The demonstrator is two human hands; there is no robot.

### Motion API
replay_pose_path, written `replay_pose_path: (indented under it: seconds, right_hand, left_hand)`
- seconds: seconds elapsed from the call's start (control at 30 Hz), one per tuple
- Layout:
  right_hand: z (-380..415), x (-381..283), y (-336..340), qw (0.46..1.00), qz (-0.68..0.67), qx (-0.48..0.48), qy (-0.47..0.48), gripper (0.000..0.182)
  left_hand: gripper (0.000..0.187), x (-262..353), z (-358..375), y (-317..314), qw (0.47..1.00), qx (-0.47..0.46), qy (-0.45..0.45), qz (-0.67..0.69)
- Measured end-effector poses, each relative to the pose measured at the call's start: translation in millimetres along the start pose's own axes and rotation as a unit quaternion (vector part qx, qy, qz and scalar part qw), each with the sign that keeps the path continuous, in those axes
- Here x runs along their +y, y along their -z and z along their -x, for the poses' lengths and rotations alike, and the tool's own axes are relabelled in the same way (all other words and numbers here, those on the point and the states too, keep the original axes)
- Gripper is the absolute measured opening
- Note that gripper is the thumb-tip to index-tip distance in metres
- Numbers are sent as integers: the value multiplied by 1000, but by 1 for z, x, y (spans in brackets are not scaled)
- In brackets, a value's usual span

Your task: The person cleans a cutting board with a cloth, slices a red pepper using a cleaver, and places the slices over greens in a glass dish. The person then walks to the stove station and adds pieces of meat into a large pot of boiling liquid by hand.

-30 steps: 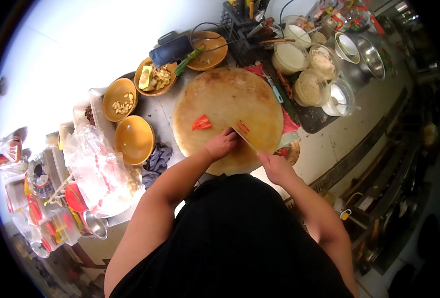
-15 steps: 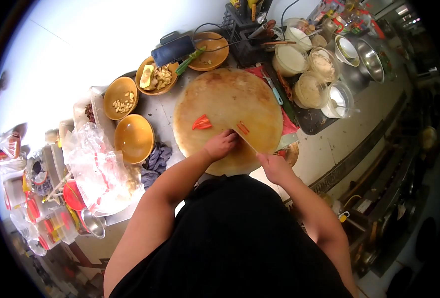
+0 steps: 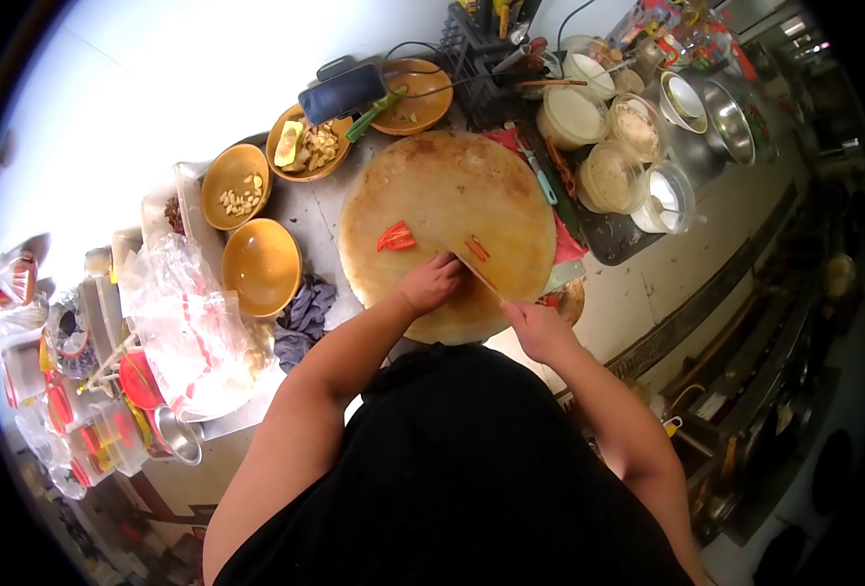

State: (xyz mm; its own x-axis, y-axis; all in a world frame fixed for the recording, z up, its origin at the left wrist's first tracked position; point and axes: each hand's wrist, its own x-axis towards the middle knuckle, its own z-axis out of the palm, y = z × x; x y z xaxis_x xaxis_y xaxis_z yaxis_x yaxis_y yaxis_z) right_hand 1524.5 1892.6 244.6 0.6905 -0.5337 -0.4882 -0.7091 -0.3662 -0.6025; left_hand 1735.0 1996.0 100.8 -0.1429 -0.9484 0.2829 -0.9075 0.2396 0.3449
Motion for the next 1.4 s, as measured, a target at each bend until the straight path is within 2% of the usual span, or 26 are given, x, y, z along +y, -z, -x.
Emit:
replay_pose_path:
  seconds: [0.07, 0.13, 0.23, 0.33, 0.43, 0.63, 0.77, 0.93, 1.07, 1.13, 1.23, 1.4]
  right_hand:
    - [-1, 0, -2, 1000, 12, -4, -15, 48]
    - [-9, 4, -12, 1000, 15, 0, -13, 47]
    - [-29, -1, -13, 1000, -1, -14, 1, 47]
    - [-30, -5, -2, 999, -25, -42, -16, 47]
    - [-11, -2, -4, 999, -41, 7, 23, 47]
    - [-15, -4, -12, 1000, 3, -24, -17, 49]
    - [-36, -6, -13, 999, 0, -34, -21, 49]
    - [-17, -5, -7, 998, -58, -17, 31, 49]
    - [-15, -8, -12, 999, -31, -33, 6, 49]
    - [-25, -4, -22, 1000, 5, 1, 26, 48]
    - [-39, -4, -20, 998, -45, -22, 33, 46]
    - [-14, -7, -9, 999, -30, -28, 35, 46]
  left_hand:
    - [28, 1, 1, -3, 999, 17, 17, 21]
    - [28, 3, 5, -7, 996, -5, 72, 52]
    - [33, -1, 4, -4, 999, -31, 23, 21]
    - [30, -4, 3, -2, 1000, -19, -18, -10]
    - [30, -1, 4, -1, 1000, -2, -5, -10]
    - [32, 2, 5, 1, 999, -16, 27, 16]
    - [31, 3, 5, 3, 1000, -2, 6, -10]
    - [31, 3, 6, 0, 1000, -4, 19, 1]
    - [32, 3, 10, -1, 1000, 20, 21, -6]
    - [32, 2, 10, -4, 999, -15, 27, -17]
    - [32, 3, 10, -2, 1000, 6, 12, -17]
    - [27, 4, 12, -3, 999, 28, 16, -15]
